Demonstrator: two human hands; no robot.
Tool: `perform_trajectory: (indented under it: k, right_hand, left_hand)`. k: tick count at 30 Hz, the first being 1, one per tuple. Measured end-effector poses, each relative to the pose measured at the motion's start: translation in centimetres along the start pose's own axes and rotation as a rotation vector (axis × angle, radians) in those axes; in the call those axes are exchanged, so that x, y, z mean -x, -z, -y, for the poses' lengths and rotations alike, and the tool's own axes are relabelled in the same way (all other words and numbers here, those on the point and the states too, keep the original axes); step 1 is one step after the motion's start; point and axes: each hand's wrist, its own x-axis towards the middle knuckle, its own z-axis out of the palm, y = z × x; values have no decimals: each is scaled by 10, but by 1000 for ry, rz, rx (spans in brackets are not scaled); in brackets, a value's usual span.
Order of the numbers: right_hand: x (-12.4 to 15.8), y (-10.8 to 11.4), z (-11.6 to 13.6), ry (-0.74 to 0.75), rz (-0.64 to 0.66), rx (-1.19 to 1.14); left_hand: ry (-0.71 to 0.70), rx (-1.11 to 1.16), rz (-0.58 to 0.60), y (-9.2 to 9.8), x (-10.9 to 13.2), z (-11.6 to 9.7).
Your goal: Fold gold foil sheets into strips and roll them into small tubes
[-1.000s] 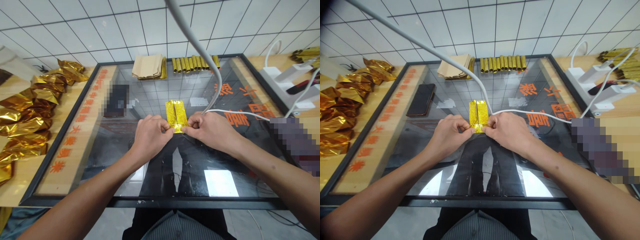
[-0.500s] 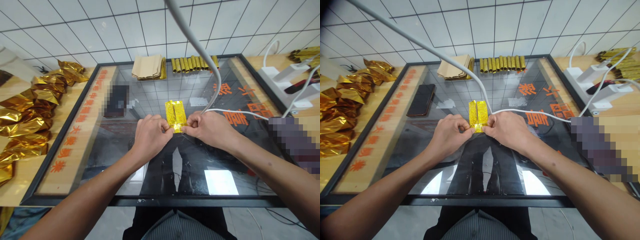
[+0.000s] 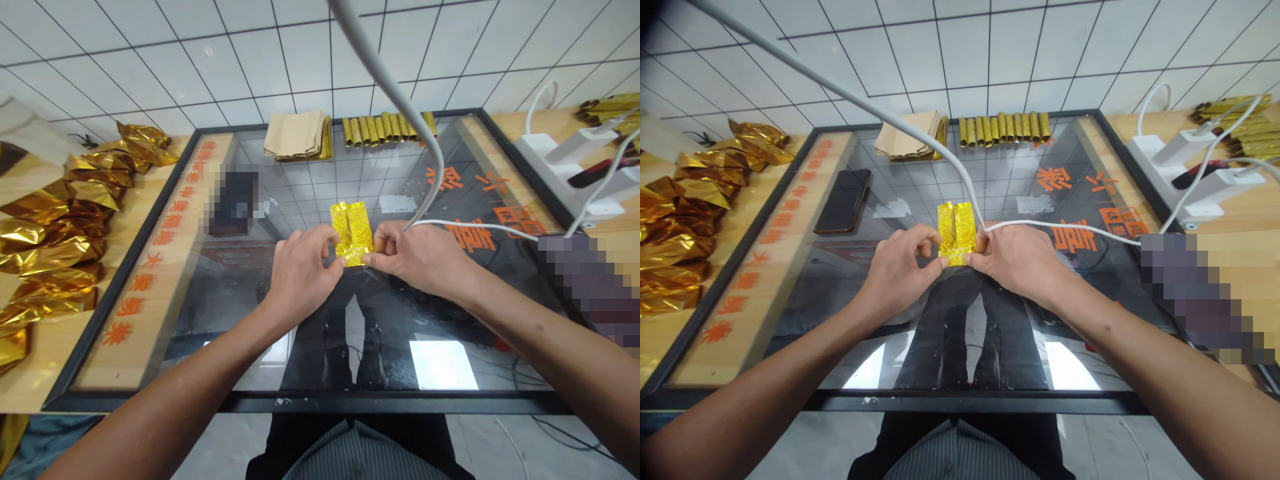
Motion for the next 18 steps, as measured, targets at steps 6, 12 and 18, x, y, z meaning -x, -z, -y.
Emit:
perform_trajectory:
  k: [6, 12, 18]
  right_hand:
    - [0, -3, -7, 30, -25, -47]
    - [0, -3, -8, 39, -21, -63]
    - [-1, -4, -10, 39, -3, -95]
  left_hand:
    - [-21, 48, 3, 2, 0, 3]
    - [-80, 38, 38, 1, 1, 8]
    - [-157, -17, 48, -1, 2, 15]
